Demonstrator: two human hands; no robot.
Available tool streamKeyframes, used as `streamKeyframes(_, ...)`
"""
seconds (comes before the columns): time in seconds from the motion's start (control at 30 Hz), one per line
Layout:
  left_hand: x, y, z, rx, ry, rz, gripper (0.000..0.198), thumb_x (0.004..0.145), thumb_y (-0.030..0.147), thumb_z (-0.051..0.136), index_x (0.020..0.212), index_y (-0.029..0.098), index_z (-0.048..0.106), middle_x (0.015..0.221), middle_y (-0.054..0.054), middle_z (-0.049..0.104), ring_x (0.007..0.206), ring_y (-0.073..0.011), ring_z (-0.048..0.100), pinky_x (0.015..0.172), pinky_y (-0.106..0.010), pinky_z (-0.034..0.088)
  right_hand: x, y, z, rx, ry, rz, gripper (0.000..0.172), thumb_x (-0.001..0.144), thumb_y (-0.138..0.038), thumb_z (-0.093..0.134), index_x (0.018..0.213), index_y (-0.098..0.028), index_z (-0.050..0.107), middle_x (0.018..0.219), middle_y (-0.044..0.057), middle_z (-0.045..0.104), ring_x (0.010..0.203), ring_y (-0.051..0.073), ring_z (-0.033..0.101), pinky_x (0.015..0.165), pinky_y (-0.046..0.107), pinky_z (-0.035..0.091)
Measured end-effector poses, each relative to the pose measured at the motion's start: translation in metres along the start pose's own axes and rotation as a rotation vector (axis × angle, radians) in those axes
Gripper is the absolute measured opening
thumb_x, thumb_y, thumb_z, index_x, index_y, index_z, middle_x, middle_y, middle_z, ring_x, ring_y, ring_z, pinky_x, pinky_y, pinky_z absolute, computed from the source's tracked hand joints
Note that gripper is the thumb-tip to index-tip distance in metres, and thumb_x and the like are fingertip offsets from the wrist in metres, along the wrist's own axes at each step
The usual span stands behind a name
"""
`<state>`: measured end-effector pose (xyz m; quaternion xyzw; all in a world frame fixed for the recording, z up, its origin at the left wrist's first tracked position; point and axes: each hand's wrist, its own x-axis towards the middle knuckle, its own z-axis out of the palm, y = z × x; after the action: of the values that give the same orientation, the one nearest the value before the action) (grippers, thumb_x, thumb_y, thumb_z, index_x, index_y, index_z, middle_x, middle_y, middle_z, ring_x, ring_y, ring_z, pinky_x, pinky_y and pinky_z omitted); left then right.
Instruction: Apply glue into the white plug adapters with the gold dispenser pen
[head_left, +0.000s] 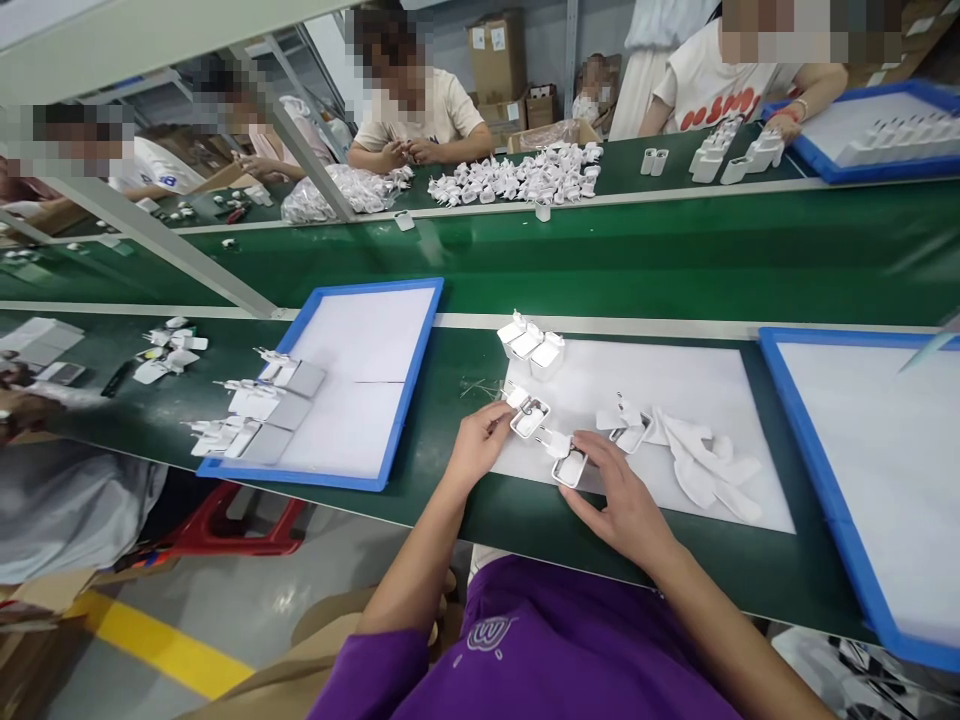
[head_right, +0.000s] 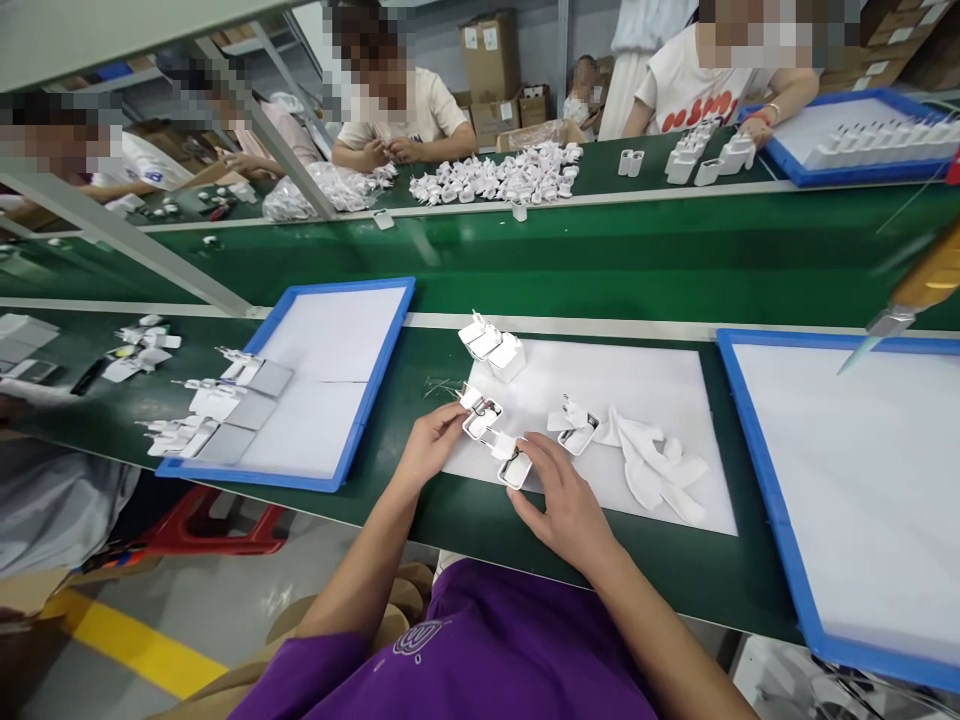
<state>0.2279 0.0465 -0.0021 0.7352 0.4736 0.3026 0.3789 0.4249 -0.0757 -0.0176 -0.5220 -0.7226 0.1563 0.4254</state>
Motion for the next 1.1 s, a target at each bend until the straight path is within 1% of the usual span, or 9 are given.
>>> streamKeyframes(0.2,-0.022,0.018,0.0,0.257,-0.187,0.083,0.065,0.071,0.01,0.056,0.135,0.017,0.047,0.123,-0.012,0.06,0.112,-0.0271,0.056,0.098,-0.042,0.046,0.009,-0.006,0.014,-0.073,0.09,0.086,0.06,0.092,-0.021,0.053,0.145,-0.026,0.026,0.135,0.016,0.044,0.127,0.028,0.047,0.091,0.044,0.057)
streamKeyframes(0.3,-0.03,0.021,0.005,0.269,-0.179,0.077,0.063,0.076,0.02,0.063,0.136,0.018,0.044,0.127,-0.013,0.057,0.111,-0.0271,0.057,0.097,-0.043,0.047,0.01,-0.012,0.007,-0.08,0.127,-0.02,0.063,0.09,-0.019,0.054,0.146,-0.027,0.026,0.14,0.015,0.041,0.128,0.028,0.046,0.092,0.044,0.056)
streamKeyframes(0.37,-0.034,0.021,0.008,0.24,-0.174,0.063,0.057,0.078,0.025,0.064,0.132,0.019,0.046,0.122,-0.012,0.059,0.101,-0.0245,0.061,0.092,-0.041,0.05,0.007,-0.012,-0.003,-0.109,0.301,-0.091,0.063,0.086,-0.013,0.056,0.143,-0.029,0.033,0.128,0.014,0.048,0.119,0.028,0.052,0.092,0.046,0.055)
streamKeyframes(0.47,-0.035,0.021,0.012,0.173,-0.166,0.024,0.051,0.078,0.029,0.066,0.124,0.019,0.049,0.113,-0.01,0.062,0.089,-0.0214,0.065,0.085,-0.038,0.053,0.002,-0.006,-0.019,-0.181,0.478,0.092,0.062,0.083,-0.014,0.057,0.14,-0.027,0.037,0.125,0.014,0.047,0.119,0.03,0.049,0.093,0.054,0.051)
streamKeyframes(0.57,-0.031,0.022,0.013,0.124,-0.177,-0.015,0.04,0.076,0.032,0.068,0.111,0.019,0.053,0.106,-0.009,0.063,0.084,-0.0202,0.067,0.078,-0.034,0.055,0.003,0.009,-0.032,-0.165,0.262,0.324,0.069,0.084,-0.024,0.057,0.146,-0.023,0.026,0.141,0.015,0.04,0.127,0.034,0.04,0.098,0.06,0.045)
streamKeyframes(0.73,-0.024,0.024,0.011,0.08,-0.198,-0.051,0.03,0.074,0.034,0.07,0.097,0.02,0.057,0.095,-0.006,0.066,0.08,-0.0198,0.068,0.074,-0.032,0.056,0.007,0.025,-0.042,-0.071,0.043,0.423,0.058,0.084,-0.035,0.062,0.138,-0.025,0.042,0.126,0.011,0.055,0.109,0.029,0.054,0.092,0.053,0.051)
streamKeyframes(0.83,-0.026,0.022,0.011,-0.005,-0.217,-0.092,0.034,0.074,0.037,0.072,0.098,0.02,0.057,0.096,-0.007,0.067,0.083,-0.0215,0.069,0.076,-0.034,0.057,0.002,0.021,-0.041,0.084,-0.009,0.426,0.061,0.084,-0.036,0.062,0.14,-0.028,0.039,0.13,0.011,0.051,0.111,0.026,0.057,0.092,0.047,0.054)
streamKeyframes(0.97,-0.03,0.018,0.012,-0.239,-0.267,-0.192,0.053,0.07,0.036,0.077,0.114,0.018,0.054,0.096,-0.008,0.068,0.086,-0.0226,0.07,0.08,-0.037,0.058,-0.008,0.007,-0.031,0.216,0.051,0.415,0.061,0.087,-0.028,0.056,0.143,-0.033,0.034,0.142,0.009,0.038,0.131,0.025,0.042,0.098,0.045,0.051)
streamKeyframes(1.1,-0.034,0.014,0.013,-0.417,-0.377,-0.228,0.073,0.07,0.031,0.077,0.134,0.019,0.046,0.102,-0.009,0.07,0.093,-0.0226,0.069,0.085,-0.04,0.057,-0.013,-0.007,-0.018,0.231,0.091,0.435,0.078,0.085,-0.03,0.06,0.149,-0.032,0.016,0.149,0.011,0.028,0.139,0.027,0.032,0.108,0.05,0.041)
